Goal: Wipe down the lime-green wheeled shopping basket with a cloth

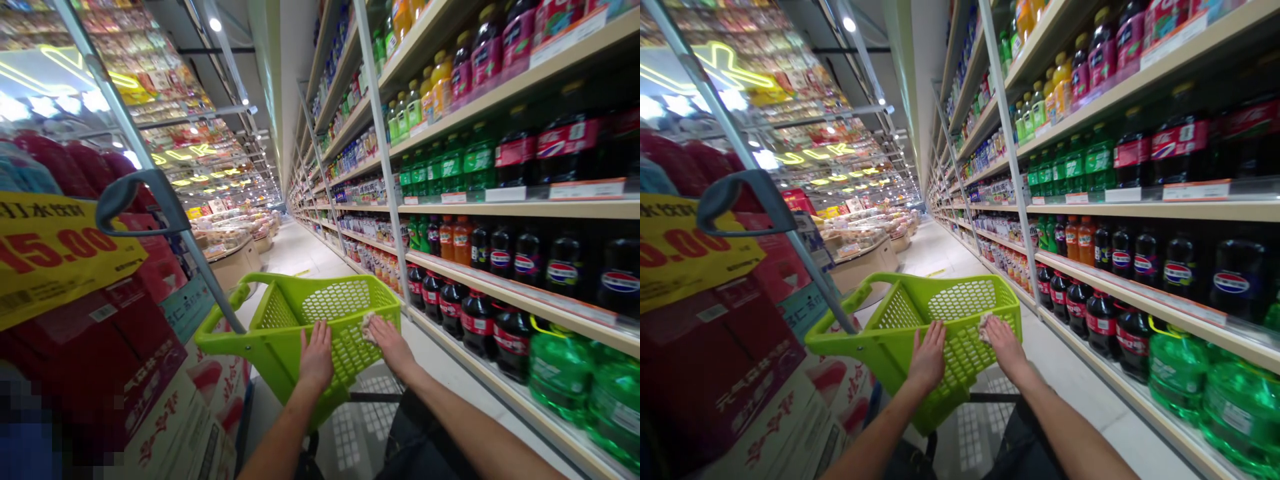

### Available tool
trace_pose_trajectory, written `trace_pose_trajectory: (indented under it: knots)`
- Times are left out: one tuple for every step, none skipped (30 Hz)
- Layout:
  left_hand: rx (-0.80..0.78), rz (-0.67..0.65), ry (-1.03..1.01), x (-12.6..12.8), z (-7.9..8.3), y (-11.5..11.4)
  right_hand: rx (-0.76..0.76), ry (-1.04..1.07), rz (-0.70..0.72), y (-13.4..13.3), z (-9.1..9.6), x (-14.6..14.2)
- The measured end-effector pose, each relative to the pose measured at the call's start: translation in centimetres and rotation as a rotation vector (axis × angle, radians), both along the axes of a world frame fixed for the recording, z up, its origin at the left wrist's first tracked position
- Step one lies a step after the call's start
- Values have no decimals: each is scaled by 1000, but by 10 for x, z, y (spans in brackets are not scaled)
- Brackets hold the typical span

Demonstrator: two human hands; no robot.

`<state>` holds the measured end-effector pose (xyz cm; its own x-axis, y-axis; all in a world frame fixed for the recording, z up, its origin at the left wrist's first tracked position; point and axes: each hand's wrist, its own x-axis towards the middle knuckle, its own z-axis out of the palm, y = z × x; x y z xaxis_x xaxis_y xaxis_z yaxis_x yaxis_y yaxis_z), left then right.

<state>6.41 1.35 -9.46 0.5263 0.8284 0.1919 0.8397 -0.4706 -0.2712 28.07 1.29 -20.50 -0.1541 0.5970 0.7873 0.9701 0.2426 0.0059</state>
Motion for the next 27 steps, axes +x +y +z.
trace_pose_trajectory:
  knots:
    - [-8,-2,-6,-1,0,0,-24,-11,0,-1,-10,1]
    - [-16,-3,-12,-1,1,0,-45,-21,3,-3,-20,3]
    - [-22,-3,-18,-2,1,-1,-59,-29,10,-5,-25,5]
    - [-25,-1,-24,-3,1,-1,-61,-30,17,-8,-27,9]
    - [-27,1,-30,-3,0,-1,-49,-21,20,-10,-23,14]
    - [-26,4,-36,-3,0,-1,-27,-4,14,-12,-15,19]
    - [-25,9,-42,-3,-1,-2,3,21,-5,-12,-5,25]
    - [-24,15,-47,-4,-1,-2,32,47,-33,-12,6,31]
    - [-23,20,-49,-4,-2,-2,51,71,-69,-10,15,36]
    - [-22,24,-48,-4,-2,-3,55,90,-108,-9,20,40]
    - [-22,28,-43,-4,-2,-3,42,102,-146,-8,20,43]
    - [-22,30,-38,-5,-2,-3,12,109,-181,-8,14,45]
    - [-23,29,-34,-6,-1,-3,-30,111,-211,-9,5,46]
    - [-24,27,-32,-7,-1,-3,-79,107,-230,-11,-7,46]
    - [-27,24,-33,-8,-1,-3,-126,100,-239,-14,-19,46]
    - [-29,23,-36,-9,-1,-3,-163,93,-241,-18,-29,47]
    - [-30,22,-38,-9,-1,-4,-182,88,-238,-21,-35,47]
    - [-31,22,-40,-9,-1,-4,-178,90,-235,-24,-36,48]
    - [-31,24,-41,-9,-1,-4,-151,97,-232,-26,-31,49]
    - [-33,27,-42,-9,-1,-5,-109,110,-232,-27,-21,51]
    - [-36,29,-45,-9,-1,-6,-62,124,-232,-26,-10,53]
    - [-39,33,-48,-9,-1,-6,-22,139,-231,-24,2,54]
    - [-43,36,-52,-8,-1,-7,0,153,-232,-22,11,55]
    - [-47,38,-57,-9,-1,-8,-4,167,-238,-20,16,56]
    - [-52,40,-61,-9,0,-8,-37,183,-250,-20,16,55]
    - [-58,40,-65,-10,1,-9,-94,201,-265,-21,11,54]
    - [-64,38,-69,-11,1,-9,-164,217,-277,-23,2,52]
